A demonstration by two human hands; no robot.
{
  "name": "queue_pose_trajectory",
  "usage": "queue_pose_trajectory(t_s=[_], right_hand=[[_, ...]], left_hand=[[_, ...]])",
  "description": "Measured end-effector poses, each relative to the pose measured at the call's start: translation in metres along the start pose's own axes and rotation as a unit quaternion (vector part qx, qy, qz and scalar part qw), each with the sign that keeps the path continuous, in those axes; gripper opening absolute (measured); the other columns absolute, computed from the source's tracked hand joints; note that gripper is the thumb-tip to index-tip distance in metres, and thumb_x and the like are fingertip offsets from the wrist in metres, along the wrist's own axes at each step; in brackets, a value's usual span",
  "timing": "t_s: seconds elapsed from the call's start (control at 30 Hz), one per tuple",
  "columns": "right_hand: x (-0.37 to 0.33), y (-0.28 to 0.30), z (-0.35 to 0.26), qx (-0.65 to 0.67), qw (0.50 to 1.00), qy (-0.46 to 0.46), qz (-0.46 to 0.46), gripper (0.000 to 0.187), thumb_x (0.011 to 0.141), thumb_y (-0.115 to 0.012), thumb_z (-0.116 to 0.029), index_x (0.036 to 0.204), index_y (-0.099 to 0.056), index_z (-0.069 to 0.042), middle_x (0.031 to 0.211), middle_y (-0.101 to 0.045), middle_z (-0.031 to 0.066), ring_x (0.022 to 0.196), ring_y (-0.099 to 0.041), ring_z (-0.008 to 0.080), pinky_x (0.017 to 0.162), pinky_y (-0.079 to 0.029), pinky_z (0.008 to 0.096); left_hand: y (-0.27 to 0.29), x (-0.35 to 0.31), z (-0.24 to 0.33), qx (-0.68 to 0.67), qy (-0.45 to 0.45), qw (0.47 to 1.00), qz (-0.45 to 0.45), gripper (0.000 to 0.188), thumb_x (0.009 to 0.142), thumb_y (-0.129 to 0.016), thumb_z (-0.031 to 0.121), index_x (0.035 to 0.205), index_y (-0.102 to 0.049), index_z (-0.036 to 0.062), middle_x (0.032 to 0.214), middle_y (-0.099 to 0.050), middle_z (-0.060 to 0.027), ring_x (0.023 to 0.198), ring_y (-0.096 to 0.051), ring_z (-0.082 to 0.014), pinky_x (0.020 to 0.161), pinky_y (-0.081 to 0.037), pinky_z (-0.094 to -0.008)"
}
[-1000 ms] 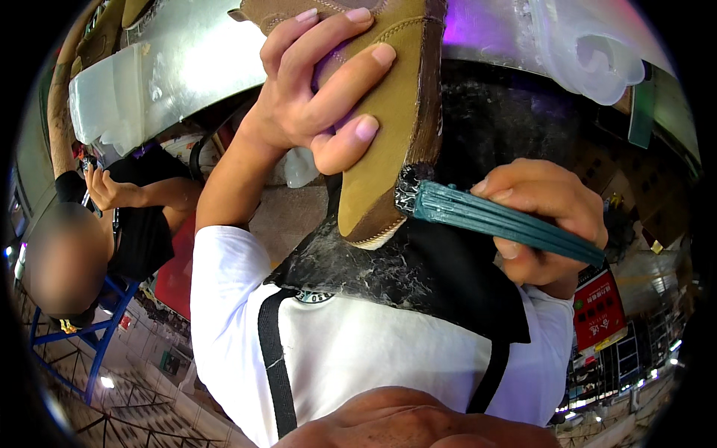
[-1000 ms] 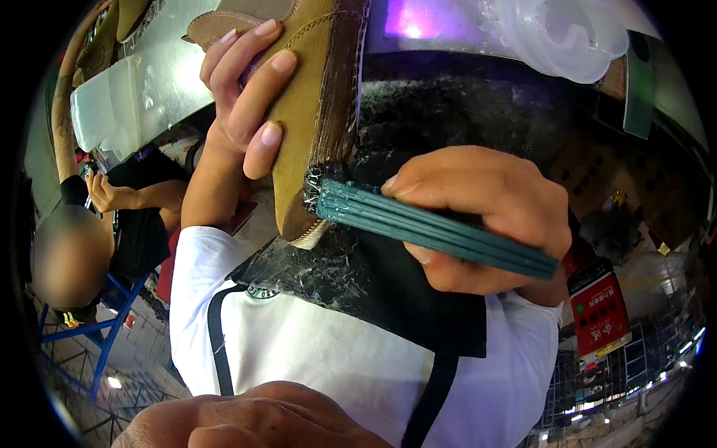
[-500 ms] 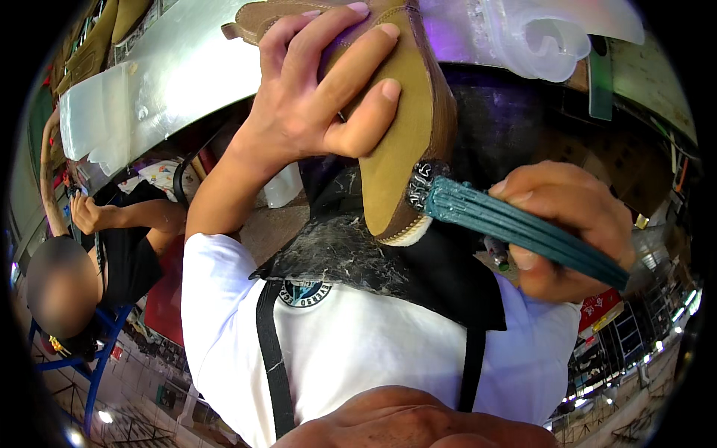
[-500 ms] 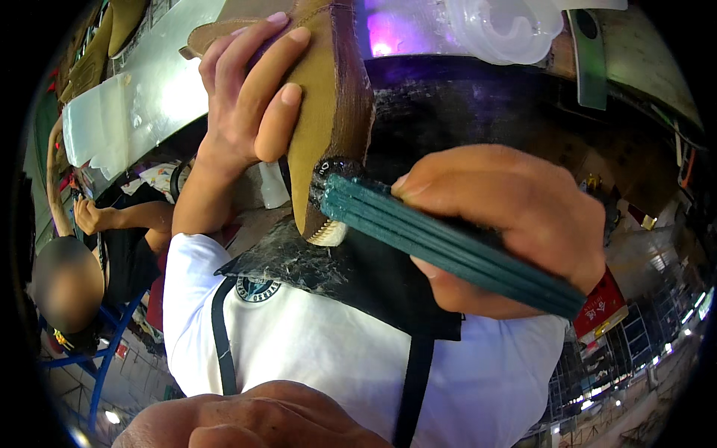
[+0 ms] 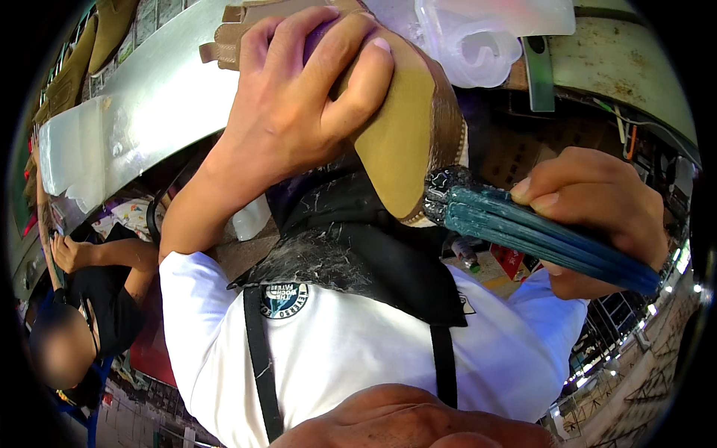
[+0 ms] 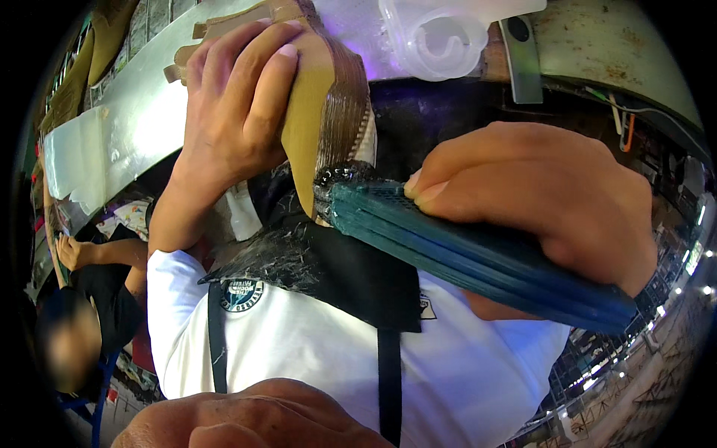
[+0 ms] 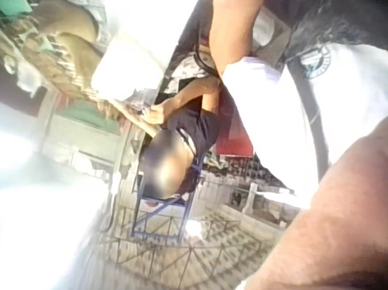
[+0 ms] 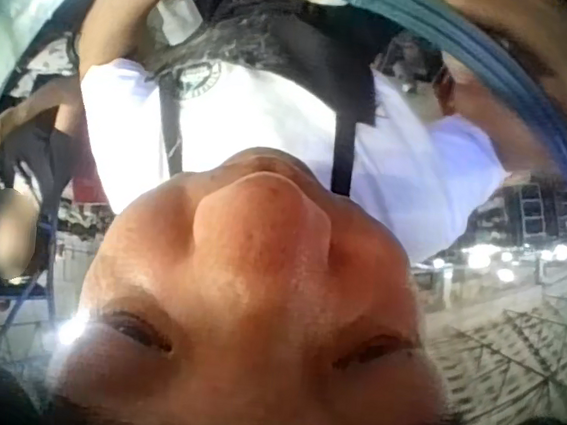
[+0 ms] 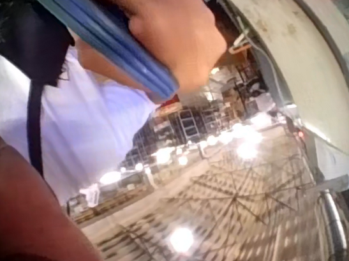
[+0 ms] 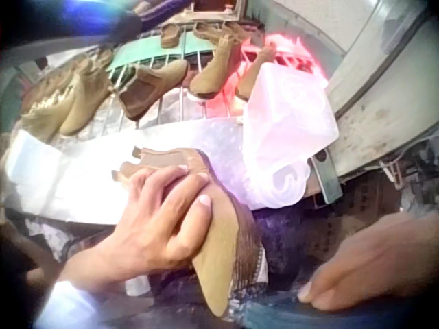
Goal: The person applies a liquid substance to the edges and soles of boots using a handheld brush. They carefully spread the substance along the perimeter of the boot upper where it meets the sole and across the sole itself.
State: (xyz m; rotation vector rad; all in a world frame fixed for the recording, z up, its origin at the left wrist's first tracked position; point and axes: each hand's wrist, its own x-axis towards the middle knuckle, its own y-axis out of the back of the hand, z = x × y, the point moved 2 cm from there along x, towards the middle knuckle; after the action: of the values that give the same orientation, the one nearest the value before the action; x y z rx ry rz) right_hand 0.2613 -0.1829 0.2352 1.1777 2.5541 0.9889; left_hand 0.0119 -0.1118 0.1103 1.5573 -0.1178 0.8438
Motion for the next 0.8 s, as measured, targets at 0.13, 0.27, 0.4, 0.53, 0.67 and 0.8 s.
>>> queue_pose_trajectory(t_s=[0.13, 0.27, 0.4, 0.53, 0.67, 0.8], right_hand=[[0.007, 0.024, -0.018, -0.045, 0.997, -0.032, -0.062, 0.04, 0.079, -0.08, -0.005, 0.112, -0.06, 0.005, 0.097, -0.067, 0.0261, 0.079, -0.073, 0.0307, 0.065, -0.06, 0.0368], [0.007, 0.034, -0.031, -0.104, 0.993, -0.052, -0.03, 0.037, 0.082, -0.079, -0.002, 0.113, -0.06, 0.004, 0.1, -0.068, 0.0259, 0.081, -0.073, 0.0312, 0.068, -0.059, 0.0371], [0.001, 0.03, -0.039, -0.175, 0.981, -0.055, 0.067, 0.031, 0.084, -0.079, -0.004, 0.109, -0.062, 0.003, 0.1, -0.071, 0.0259, 0.083, -0.073, 0.0316, 0.072, -0.06, 0.0386], [0.009, 0.032, -0.044, -0.253, 0.962, -0.056, 0.09, 0.026, 0.083, -0.078, -0.002, 0.104, -0.064, 0.004, 0.1, -0.072, 0.0273, 0.083, -0.073, 0.0321, 0.074, -0.06, 0.0393], [0.01, 0.033, -0.039, -0.301, 0.948, -0.044, 0.094, 0.028, 0.082, -0.076, 0.001, 0.107, -0.064, 0.005, 0.104, -0.072, 0.0289, 0.085, -0.073, 0.0346, 0.077, -0.061, 0.0413], [0.01, 0.039, -0.022, -0.351, 0.932, 0.023, 0.086, 0.034, 0.081, -0.076, 0.002, 0.113, -0.065, 0.008, 0.107, -0.071, 0.0296, 0.09, -0.074, 0.0379, 0.08, -0.061, 0.0422]], left_hand=[[0.004, 0.016, 0.0, -0.002, 0.028, 0.999, -0.022, 0.065, 0.072, -0.081, 0.016, 0.13, -0.055, 0.0034, 0.131, -0.062, -0.0145, 0.117, -0.06, -0.0378, 0.095, -0.045, -0.0501], [0.01, 0.029, -0.002, -0.026, 0.055, 0.997, -0.043, 0.082, 0.065, -0.088, 0.022, 0.136, -0.051, 0.0062, 0.134, -0.06, -0.0136, 0.119, -0.058, -0.0371, 0.096, -0.044, -0.0505], [0.012, 0.046, -0.005, -0.031, 0.085, 0.993, -0.077, 0.094, 0.059, -0.092, 0.029, 0.14, -0.049, 0.0069, 0.133, -0.059, -0.0135, 0.119, -0.057, -0.0378, 0.098, -0.044, -0.0505], [0.012, 0.059, -0.014, -0.011, 0.105, 0.99, -0.095, 0.099, 0.06, -0.096, 0.025, 0.143, -0.045, 0.0062, 0.13, -0.061, -0.0126, 0.119, -0.06, -0.0343, 0.1, -0.048, -0.0478], [0.027, 0.083, -0.025, -0.002, 0.083, 0.985, -0.15, 0.093, 0.068, -0.086, 0.04, 0.137, -0.044, -0.0066, 0.111, -0.063, -0.0223, 0.1, -0.064, -0.0406, 0.089, -0.051, -0.051], [0.026, 0.094, -0.035, -0.031, 0.115, 0.981, -0.155, 0.088, 0.069, -0.083, 0.04, 0.134, -0.045, -0.0058, 0.109, -0.063, -0.0258, 0.101, -0.062, -0.0453, 0.09, -0.05, -0.0512]])
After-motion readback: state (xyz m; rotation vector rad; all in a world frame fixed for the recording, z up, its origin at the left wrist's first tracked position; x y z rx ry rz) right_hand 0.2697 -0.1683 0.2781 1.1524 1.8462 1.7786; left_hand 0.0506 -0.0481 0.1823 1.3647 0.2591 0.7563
